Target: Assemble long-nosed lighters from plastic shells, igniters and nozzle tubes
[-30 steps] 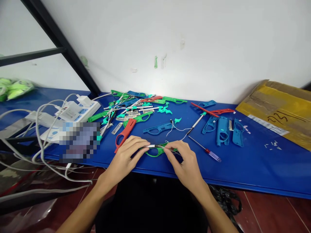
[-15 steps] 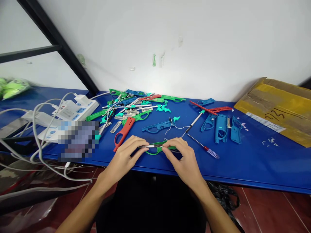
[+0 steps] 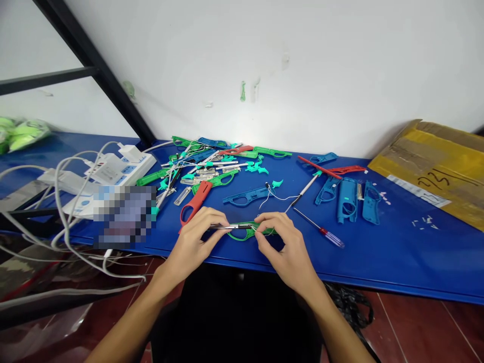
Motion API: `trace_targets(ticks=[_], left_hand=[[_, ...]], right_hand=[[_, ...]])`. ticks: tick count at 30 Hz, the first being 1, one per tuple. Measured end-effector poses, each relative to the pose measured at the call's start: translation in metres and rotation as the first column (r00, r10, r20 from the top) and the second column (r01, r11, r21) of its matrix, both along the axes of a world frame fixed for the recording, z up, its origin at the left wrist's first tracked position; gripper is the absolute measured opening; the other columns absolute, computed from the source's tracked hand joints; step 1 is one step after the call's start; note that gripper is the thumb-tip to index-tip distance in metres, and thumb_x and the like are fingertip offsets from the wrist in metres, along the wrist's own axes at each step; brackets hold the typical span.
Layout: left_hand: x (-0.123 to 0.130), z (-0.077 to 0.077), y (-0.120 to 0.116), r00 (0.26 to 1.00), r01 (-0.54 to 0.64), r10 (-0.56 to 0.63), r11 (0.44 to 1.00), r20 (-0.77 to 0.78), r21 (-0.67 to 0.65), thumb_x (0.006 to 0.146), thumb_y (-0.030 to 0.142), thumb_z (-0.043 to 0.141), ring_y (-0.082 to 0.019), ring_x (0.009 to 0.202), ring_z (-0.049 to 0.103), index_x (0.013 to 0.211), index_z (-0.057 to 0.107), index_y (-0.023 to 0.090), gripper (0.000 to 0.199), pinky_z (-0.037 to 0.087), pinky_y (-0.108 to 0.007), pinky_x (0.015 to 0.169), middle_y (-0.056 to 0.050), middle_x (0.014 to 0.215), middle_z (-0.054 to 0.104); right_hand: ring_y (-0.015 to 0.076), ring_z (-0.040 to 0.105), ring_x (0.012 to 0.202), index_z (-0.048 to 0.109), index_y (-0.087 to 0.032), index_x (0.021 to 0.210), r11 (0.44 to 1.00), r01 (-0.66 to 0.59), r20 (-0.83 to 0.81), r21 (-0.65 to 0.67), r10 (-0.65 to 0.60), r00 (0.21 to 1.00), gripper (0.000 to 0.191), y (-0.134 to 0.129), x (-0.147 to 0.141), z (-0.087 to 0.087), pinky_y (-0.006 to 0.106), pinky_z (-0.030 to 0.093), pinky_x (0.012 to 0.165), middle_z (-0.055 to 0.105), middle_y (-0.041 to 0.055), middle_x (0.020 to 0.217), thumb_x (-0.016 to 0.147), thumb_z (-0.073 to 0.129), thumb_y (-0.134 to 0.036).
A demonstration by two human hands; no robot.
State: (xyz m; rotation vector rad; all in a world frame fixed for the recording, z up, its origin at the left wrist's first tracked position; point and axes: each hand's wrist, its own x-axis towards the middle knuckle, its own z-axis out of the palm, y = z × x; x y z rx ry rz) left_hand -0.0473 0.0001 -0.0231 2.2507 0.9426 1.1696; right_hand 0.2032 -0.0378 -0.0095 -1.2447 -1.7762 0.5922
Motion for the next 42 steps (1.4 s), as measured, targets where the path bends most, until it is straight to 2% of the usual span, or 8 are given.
trace_targets(ticks=[7,17,22,25,29,32,36,42], left_hand=[[0.0001,-0.0018,0.0035,0.999,-0.026,0.022,0.996,0.048,0.086,0.106,0.013,0.069,-0.019,0.099,0.066,0.110,0.068,0.021,0.010,0.052,-0.033,0.092,-0.004,0.104,0.074],[-0.0017,0.0002,-0.0007,0.996,-0.016,0.033,0.981,-0.086,0.195,0.107,0.013,0.067,-0.019,0.102,0.063,0.113,0.071,0.022,0.012,0.044,-0.038,0.096,-0.003,0.109,0.076],[-0.0020,-0.0003,0.0004,0.999,0.019,-0.014,0.987,-0.031,0.161,0.106,0.013,0.070,-0.018,0.100,0.065,0.116,0.073,0.022,0.013,0.047,-0.036,0.092,-0.004,0.111,0.077],[-0.0017,-0.0005,0.0015,0.999,0.029,-0.033,0.989,0.022,0.144,0.105,0.013,0.071,-0.018,0.101,0.067,0.119,0.074,0.022,0.017,0.050,-0.035,0.092,-0.005,0.111,0.076],[-0.0010,-0.0004,0.0017,0.997,0.046,-0.054,0.990,0.060,0.133,0.104,0.011,0.072,-0.018,0.101,0.068,0.120,0.075,0.022,0.020,0.054,-0.034,0.091,-0.005,0.109,0.076],[-0.0009,0.0003,0.0013,0.997,0.041,-0.050,0.990,0.059,0.134,0.103,0.011,0.073,-0.018,0.101,0.068,0.119,0.075,0.022,0.020,0.054,-0.034,0.092,-0.004,0.109,0.077],[-0.0008,0.0013,0.0012,0.996,0.019,-0.031,0.988,0.082,0.151,0.102,0.010,0.074,-0.018,0.099,0.068,0.113,0.074,0.021,0.016,0.053,-0.034,0.092,-0.004,0.106,0.077],[-0.0004,0.0011,0.0017,0.996,0.024,-0.038,0.986,0.078,0.163,0.101,0.009,0.075,-0.018,0.097,0.067,0.111,0.074,0.021,0.015,0.052,-0.034,0.090,-0.004,0.105,0.076]], right_hand=[[0.0237,0.071,0.112,0.069,-0.027,0.095,0.998,-0.052,0.028,0.028,0.052,0.998,0.009,-0.0016,0.0026,-0.0014,0.041,0.053,0.101,0.076,0.0040,0.119,0.103,0.067,-0.024],[0.0251,0.070,0.120,0.072,-0.028,0.101,0.985,-0.140,0.149,0.095,0.125,0.981,0.007,-0.0013,0.0016,-0.0022,0.043,0.055,0.102,0.073,0.0065,0.127,0.105,0.069,-0.022],[0.0210,0.069,0.119,0.069,-0.027,0.116,0.960,-0.166,0.164,0.223,0.131,0.978,0.015,-0.0017,0.0009,-0.0046,0.038,0.055,0.102,0.074,0.0060,0.122,0.107,0.065,-0.015],[0.0212,0.070,0.116,0.067,-0.025,0.122,0.941,-0.168,0.192,0.294,0.114,0.975,0.021,-0.0005,-0.0013,-0.0066,0.038,0.055,0.102,0.076,0.0068,0.121,0.105,0.069,-0.013],[0.0200,0.074,0.107,0.067,-0.025,0.122,0.921,-0.171,0.208,0.350,0.102,0.973,0.024,0.0011,-0.0025,-0.0088,0.040,0.055,0.102,0.079,0.0050,0.115,0.104,0.069,-0.009],[0.0187,0.075,0.100,0.067,-0.025,0.121,0.915,-0.158,0.182,0.372,0.095,0.979,0.024,0.0007,-0.0018,-0.0085,0.041,0.055,0.105,0.080,0.0033,0.110,0.105,0.066,-0.007],[0.0186,0.076,0.101,0.068,-0.025,0.119,0.925,-0.139,0.138,0.353,0.096,0.986,0.023,-0.0011,-0.0009,-0.0059,0.041,0.055,0.105,0.081,0.0029,0.110,0.104,0.066,-0.008],[0.0176,0.077,0.093,0.073,-0.025,0.119,0.903,-0.175,0.189,0.392,0.107,0.976,0.023,0.0008,-0.0008,-0.0056,0.042,0.055,0.106,0.082,0.0012,0.106,0.103,0.070,-0.009]])
